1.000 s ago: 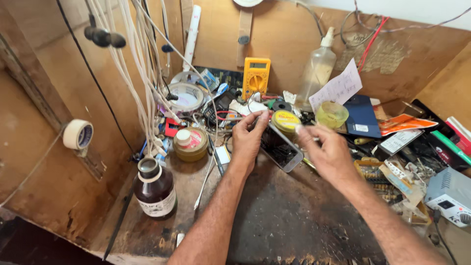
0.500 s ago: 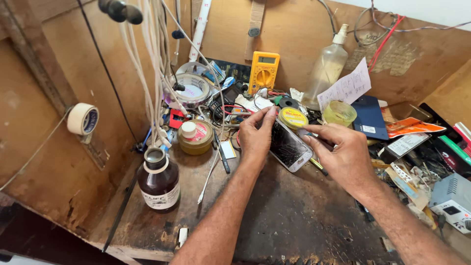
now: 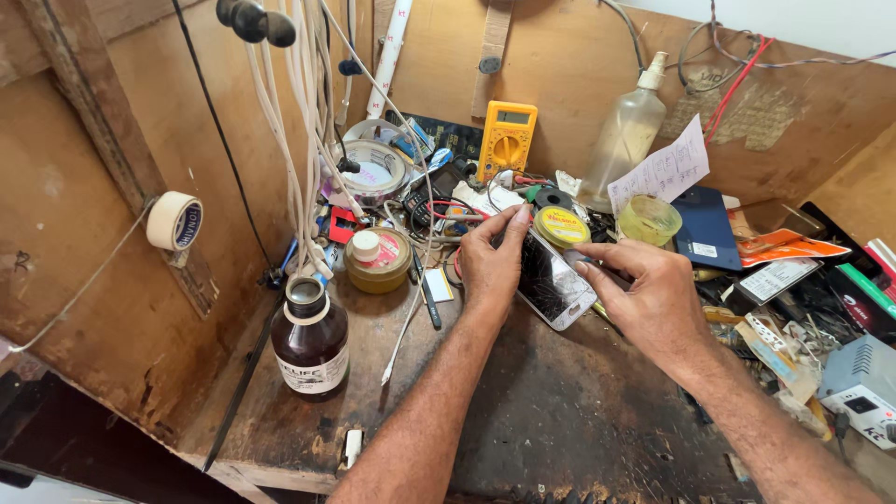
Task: The person disassembles a mobile phone by prying the screen off with a thin tool and removing internal components.
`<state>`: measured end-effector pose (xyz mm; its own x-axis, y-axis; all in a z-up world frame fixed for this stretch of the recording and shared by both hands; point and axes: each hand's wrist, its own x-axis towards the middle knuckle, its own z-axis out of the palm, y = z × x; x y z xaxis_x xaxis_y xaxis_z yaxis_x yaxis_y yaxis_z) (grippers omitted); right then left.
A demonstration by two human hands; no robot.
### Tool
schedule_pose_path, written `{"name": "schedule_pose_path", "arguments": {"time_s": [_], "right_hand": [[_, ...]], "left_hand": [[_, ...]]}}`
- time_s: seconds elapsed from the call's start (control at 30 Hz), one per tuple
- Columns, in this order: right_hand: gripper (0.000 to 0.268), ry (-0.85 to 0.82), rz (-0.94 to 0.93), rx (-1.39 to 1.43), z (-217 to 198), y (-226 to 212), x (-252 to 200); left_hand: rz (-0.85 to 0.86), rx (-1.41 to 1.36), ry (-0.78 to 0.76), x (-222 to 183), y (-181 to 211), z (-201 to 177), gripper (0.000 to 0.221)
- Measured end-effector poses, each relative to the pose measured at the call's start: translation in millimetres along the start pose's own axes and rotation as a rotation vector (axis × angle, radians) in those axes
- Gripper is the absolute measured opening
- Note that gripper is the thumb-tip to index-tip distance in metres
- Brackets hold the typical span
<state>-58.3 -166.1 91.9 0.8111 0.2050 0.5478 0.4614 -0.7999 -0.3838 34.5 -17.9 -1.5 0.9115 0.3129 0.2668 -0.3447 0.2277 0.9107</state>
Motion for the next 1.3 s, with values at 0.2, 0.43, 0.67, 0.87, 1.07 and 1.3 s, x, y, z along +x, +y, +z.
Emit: {"name": "schedule_pose_path", "arguments": {"time_s": [0.2, 0.43, 0.67, 0.87, 1.07, 1.3], "right_hand": [[0.024, -0.027, -0.064, -0.059, -3, -1, 2], [0.022, -0.132, 0.011, 0.003, -4, 11, 12], [0.023, -0.288, 0.428, 0.174, -5, 20, 20], [0.022, -0.253, 0.243, 0.244, -3, 27, 18], [0.02, -0.183, -0.051, 0.152, -2, 33, 15], [0.021, -0.157, -0.117, 0.109, -5, 22, 11]], "left_hand": [[-0.007, -0.089, -0.024, 1, -4, 1, 0.033], [-0.058, -0.144, -0.04, 0, -4, 0, 0.031], [-0.088, -0.287, -0.127, -1, -4, -3, 0.028], [-0.04, -0.286, -0.176, 1, -8, -6, 0.03], [-0.102, -0.265, -0.201, -1, -1, -11, 0.033], [-0.145, -0.187, -0.245, -1, 6, -16, 0.041]]}}
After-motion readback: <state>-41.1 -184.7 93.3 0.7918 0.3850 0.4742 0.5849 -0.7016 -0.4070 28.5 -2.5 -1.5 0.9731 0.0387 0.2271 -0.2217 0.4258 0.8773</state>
